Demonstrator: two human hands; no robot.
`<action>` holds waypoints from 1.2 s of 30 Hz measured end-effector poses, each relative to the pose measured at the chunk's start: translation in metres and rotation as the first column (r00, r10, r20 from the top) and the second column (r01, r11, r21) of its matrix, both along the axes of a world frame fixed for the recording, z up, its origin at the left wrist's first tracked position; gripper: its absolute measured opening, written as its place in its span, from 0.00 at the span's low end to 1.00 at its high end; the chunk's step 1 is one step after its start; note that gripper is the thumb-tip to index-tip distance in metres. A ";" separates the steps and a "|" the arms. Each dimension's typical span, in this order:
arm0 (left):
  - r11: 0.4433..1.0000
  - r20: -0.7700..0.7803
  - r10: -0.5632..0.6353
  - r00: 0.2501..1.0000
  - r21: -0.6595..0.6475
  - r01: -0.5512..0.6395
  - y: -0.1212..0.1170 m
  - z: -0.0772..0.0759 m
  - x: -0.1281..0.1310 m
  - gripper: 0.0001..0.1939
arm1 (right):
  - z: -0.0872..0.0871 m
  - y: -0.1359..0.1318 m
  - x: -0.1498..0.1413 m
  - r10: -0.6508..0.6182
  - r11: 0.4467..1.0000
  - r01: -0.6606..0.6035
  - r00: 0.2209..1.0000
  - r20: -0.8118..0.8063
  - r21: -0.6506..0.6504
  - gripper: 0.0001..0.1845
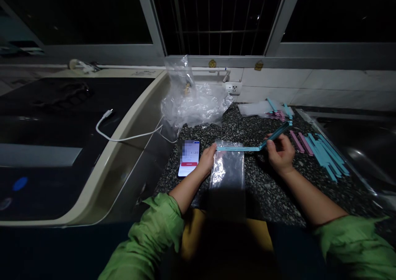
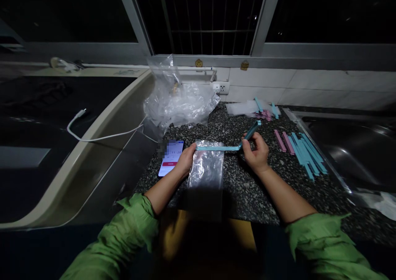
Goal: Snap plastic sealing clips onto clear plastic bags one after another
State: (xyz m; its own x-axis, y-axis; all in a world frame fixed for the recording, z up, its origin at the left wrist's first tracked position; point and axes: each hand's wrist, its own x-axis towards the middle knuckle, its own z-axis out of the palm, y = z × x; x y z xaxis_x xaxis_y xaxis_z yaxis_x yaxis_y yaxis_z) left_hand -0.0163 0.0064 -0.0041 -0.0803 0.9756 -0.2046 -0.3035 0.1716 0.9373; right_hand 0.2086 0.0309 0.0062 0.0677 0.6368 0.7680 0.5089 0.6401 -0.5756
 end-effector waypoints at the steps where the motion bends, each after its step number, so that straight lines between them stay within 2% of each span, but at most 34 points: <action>1: 1.000 0.003 0.000 1.000 0.000 0.000 0.000 0.000 0.000 0.17 | 0.000 0.000 0.000 0.002 1.000 -0.002 1.000 -0.006 -0.001 0.09; 21: 1.000 0.001 0.016 1.000 -0.022 -0.016 -0.001 -0.001 -0.001 0.20 | 0.002 0.008 0.004 -0.048 0.999 0.045 0.990 -0.130 -0.030 0.13; 36: 0.997 0.106 0.061 0.993 -0.044 -0.057 0.000 0.001 0.000 0.17 | 0.000 0.015 0.010 -0.093 0.995 0.090 0.983 -0.158 -0.031 0.14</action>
